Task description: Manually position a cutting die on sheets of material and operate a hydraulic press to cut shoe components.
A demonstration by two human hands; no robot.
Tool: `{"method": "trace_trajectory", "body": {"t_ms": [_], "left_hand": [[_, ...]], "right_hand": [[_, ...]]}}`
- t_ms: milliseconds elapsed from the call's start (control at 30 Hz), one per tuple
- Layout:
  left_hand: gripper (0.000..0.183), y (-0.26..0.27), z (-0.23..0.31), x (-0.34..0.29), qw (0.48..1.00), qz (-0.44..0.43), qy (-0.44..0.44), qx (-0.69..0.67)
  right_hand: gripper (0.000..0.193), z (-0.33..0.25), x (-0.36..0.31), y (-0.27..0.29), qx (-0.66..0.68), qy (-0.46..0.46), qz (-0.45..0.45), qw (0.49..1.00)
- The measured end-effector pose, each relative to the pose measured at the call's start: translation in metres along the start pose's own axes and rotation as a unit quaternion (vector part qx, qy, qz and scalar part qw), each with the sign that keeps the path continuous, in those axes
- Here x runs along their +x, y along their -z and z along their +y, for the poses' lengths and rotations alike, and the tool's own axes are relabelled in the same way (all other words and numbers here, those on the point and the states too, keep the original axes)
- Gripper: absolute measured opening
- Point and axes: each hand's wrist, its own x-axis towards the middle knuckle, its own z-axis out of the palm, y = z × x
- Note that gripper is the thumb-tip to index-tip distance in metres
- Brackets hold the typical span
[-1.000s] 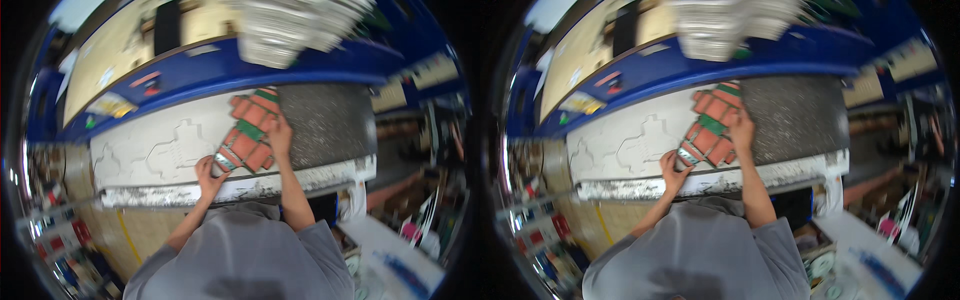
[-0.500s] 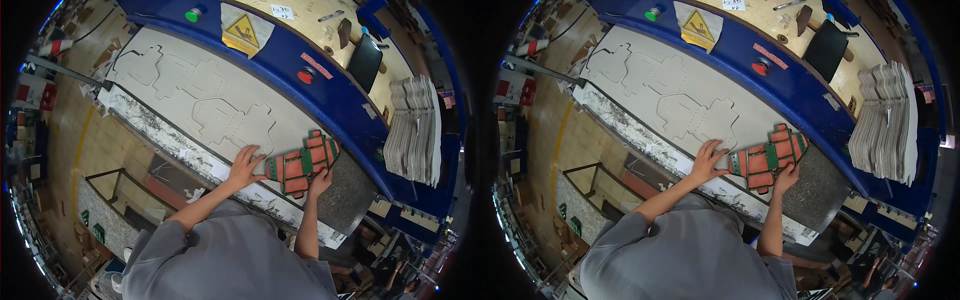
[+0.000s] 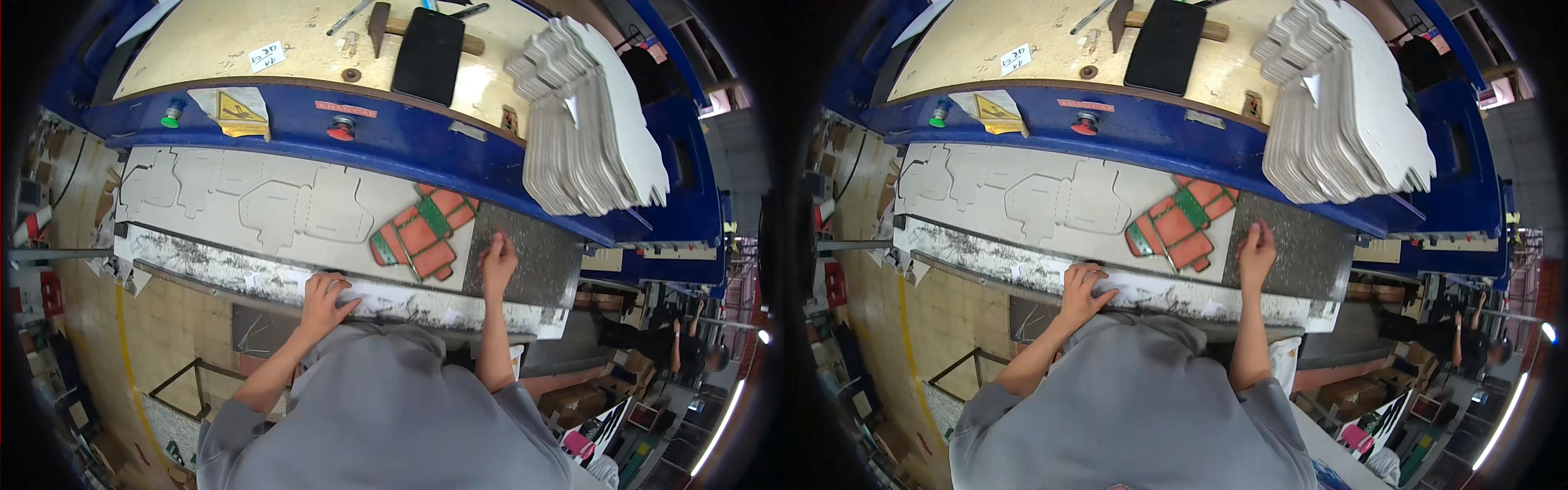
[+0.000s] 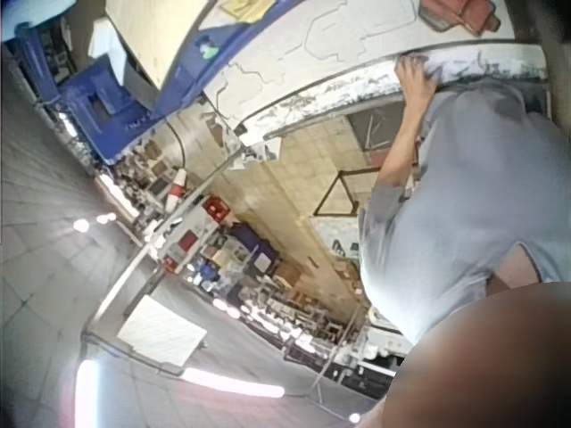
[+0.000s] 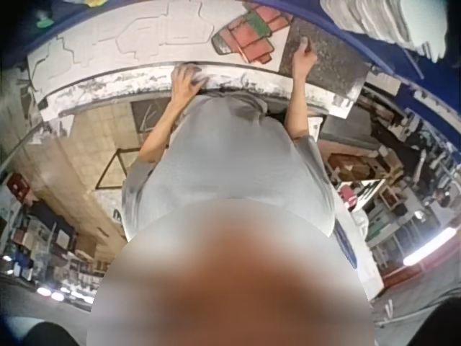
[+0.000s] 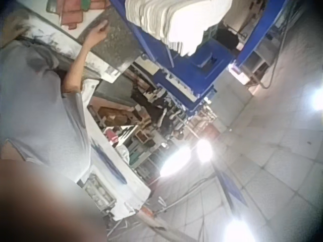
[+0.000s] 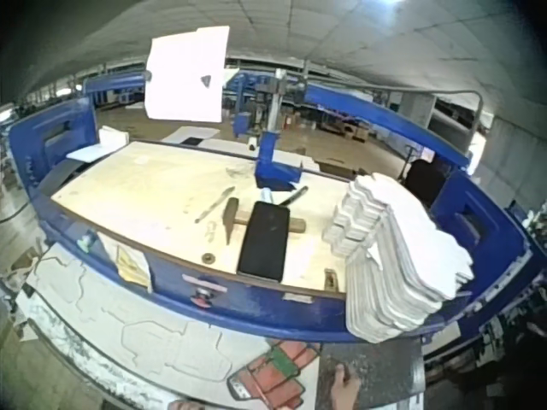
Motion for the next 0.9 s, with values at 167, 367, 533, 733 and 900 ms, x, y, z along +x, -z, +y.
{"method": "trace_trajectory", "body": {"t_ms": [167, 367, 533, 733, 900], "left_hand": [[0.017, -0.01, 0.005, -0.037, 1.0, 0.009, -0.015, -0.025], [0.021, -0.04, -0.003, -0.042, 0.988, 0.147, -0.002, 0.044], [0.02, -0.052, -0.002, -0.037, 0.983, 0.179, -0.011, 0.045], [0.02, -0.041, -0.008, -0.048, 0.994, 0.103, -0.022, 0.037], [0.02, -0.023, -0.017, -0.055, 0.996, 0.037, -0.084, 0.009]], "right_hand": [[0.031, -0.048, -0.031, 0.038, 0.067, 0.089, 0.024, 0.993], [0.015, -0.072, -0.053, 0.068, 0.06, 0.225, 0.006, 0.973], [0.018, -0.04, -0.072, 0.094, 0.047, 0.239, 0.0, 0.97], [0.034, 0.031, -0.126, 0.078, -0.064, 0.217, -0.034, 0.973], [0.04, 0.112, -0.185, 0.042, -0.274, 0.293, -0.026, 0.916]]}}
